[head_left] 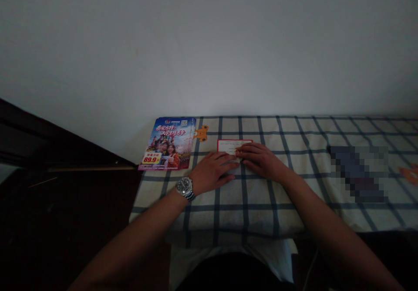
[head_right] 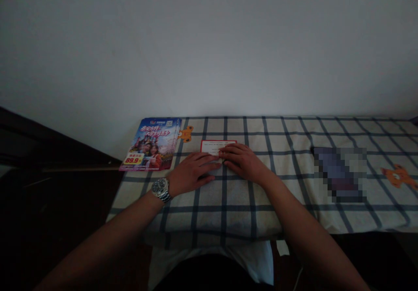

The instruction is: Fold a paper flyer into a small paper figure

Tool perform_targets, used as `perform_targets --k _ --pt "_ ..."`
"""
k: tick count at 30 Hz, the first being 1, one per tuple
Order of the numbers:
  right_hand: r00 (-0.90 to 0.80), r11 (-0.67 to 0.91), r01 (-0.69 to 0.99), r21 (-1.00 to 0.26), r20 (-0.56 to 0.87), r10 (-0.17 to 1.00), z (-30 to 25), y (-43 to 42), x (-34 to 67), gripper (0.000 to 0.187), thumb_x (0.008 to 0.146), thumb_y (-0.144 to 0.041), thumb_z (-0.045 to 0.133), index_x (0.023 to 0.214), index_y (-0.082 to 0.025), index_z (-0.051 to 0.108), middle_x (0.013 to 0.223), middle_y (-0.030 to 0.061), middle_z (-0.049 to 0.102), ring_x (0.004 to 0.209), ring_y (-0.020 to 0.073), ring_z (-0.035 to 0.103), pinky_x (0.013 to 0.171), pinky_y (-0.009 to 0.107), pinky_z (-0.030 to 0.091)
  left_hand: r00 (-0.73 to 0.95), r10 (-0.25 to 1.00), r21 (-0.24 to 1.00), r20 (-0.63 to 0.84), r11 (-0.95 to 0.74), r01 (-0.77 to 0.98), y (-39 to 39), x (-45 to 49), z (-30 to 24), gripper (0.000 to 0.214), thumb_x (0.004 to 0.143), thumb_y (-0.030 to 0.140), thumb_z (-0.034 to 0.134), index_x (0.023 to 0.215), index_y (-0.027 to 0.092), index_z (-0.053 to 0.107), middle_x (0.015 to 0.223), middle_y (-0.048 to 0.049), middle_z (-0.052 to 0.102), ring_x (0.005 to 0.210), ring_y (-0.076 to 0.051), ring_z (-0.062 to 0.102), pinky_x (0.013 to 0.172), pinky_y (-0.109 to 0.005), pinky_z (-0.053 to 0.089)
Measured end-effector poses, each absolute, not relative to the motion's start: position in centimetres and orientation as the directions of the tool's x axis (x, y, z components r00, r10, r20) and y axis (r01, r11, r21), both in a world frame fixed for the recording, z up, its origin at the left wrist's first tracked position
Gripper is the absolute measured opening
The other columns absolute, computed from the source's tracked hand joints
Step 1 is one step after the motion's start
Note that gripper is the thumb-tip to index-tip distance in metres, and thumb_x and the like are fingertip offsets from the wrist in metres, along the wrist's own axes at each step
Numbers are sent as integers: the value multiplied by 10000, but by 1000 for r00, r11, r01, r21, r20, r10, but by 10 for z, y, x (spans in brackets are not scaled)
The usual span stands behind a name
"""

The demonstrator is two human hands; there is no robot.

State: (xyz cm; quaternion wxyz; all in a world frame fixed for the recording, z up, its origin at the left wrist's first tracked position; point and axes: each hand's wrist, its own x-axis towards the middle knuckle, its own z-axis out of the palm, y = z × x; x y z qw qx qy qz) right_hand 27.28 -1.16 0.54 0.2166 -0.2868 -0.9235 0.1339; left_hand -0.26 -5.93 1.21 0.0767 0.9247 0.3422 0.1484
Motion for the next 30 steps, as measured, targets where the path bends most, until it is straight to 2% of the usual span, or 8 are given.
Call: perform_targets --k 6,14,19,30 --pt "-746 803 460 -380 324 581 7 -11 272 410 1023 -311 557 1431 -319 595 1423 66 644 1373 287 539 1165 572 423 718 661 254 215 -748 613 -59 -2 12 465 1033 485 506 1449 277 528 1488 -45 560 1359 -271 473 1132 -486 396" --pt "-743 804 457 -380 333 580 5 -10 273 396 1029 -312 551 1421 -312 603 1425 53 646 1372 268 541 1176 549 413 737 632 274 237 -772 574 -59 -1 11 482 1021 479 530 1433 230 549 1469 -74 555 1403 -268 436 1215 -468 349" --pt "-741 805 450 -388 341 579 6 -10 273 395 1023 -304 561 1415 -321 608 1422 50 650 1367 272 548 1169 550 421 731 637 287 245 -768 573 -59 0 10 483 1017 472 540 1441 241 543 1480 -86 546 1409 -272 437 1209 -493 363" --pt "-734 791 474 -387 321 598 5 -12 271 404 1016 -299 571 1418 -314 606 1415 63 651 1365 277 549 1173 556 415 729 643 268 236 -764 587 -58 2 13 456 1016 463 543 1400 219 576 1452 -79 568 1368 -282 460 1183 -472 396"
